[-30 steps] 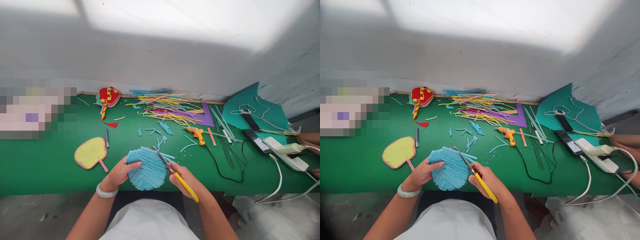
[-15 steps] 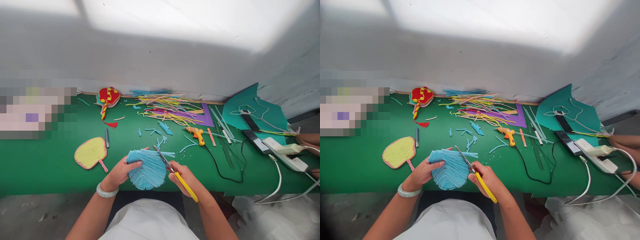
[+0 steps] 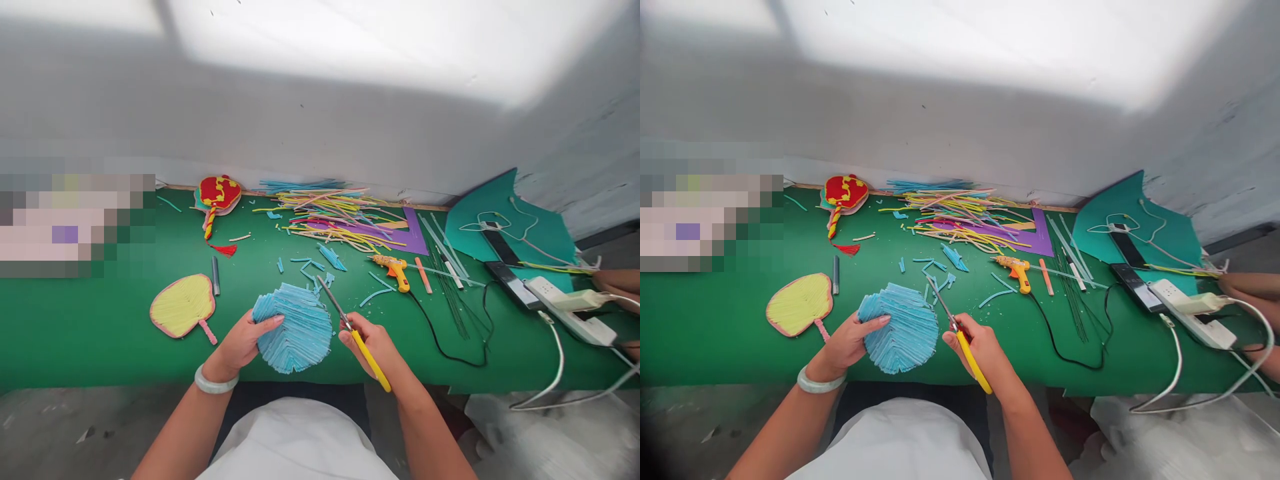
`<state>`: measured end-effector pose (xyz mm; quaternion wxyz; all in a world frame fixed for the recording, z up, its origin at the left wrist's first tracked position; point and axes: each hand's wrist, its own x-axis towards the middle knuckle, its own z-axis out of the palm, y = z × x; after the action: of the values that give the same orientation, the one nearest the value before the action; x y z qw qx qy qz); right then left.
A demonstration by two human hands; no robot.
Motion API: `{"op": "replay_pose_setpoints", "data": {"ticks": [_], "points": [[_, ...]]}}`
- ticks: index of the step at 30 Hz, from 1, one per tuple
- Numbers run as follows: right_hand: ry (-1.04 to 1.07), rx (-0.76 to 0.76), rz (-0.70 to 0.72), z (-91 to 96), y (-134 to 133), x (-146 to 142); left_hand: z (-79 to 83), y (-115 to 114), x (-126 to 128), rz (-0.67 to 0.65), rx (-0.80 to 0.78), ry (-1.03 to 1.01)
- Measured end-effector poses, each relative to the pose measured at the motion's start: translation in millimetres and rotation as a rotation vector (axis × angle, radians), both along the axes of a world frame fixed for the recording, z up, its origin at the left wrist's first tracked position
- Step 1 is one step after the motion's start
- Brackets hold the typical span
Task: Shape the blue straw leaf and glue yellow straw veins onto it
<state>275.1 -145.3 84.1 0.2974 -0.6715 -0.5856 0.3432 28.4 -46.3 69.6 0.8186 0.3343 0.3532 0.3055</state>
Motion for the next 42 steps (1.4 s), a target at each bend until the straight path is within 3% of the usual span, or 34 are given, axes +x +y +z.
{"op": "replay_pose_setpoints", "data": {"ticks": [6,13,16,19,23,27,38,42], "points": [[-0.256,-0.009,-0.178,-16.4,-0.7,17.5,0.3,0.1,1.0,0.038,-0.009,-0.005],[-0.477,-0.279,-0.343,-14.4,-3.5,41.6,0.4,0.2,1.6,0.057,-0.021,-0.021],[-0.497,-0.310,-0.375,-18.0,-8.0,51.1,0.1,1.1,2.7,0.071,-0.027,-0.016],[-0.368,-0.274,-0.292,-24.1,-16.3,55.1,-1.7,3.9,2.3,0.102,-0.037,0.002],[-0.092,-0.346,0.059,-24.5,-29.3,47.6,-4.0,12.0,-2.1,0.213,-0.042,0.025],[-0.090,-0.458,0.282,-17.4,-34.7,38.4,-4.1,18.7,-6.8,0.331,-0.056,0.050],[-0.274,-0.458,0.355,-3.4,-18.8,26.9,-5.4,14.2,-1.1,0.297,-0.069,0.052],[-0.372,-0.456,0.216,-3.4,-2.7,30.4,-8.3,11.1,2.3,0.276,-0.082,0.033]]}}
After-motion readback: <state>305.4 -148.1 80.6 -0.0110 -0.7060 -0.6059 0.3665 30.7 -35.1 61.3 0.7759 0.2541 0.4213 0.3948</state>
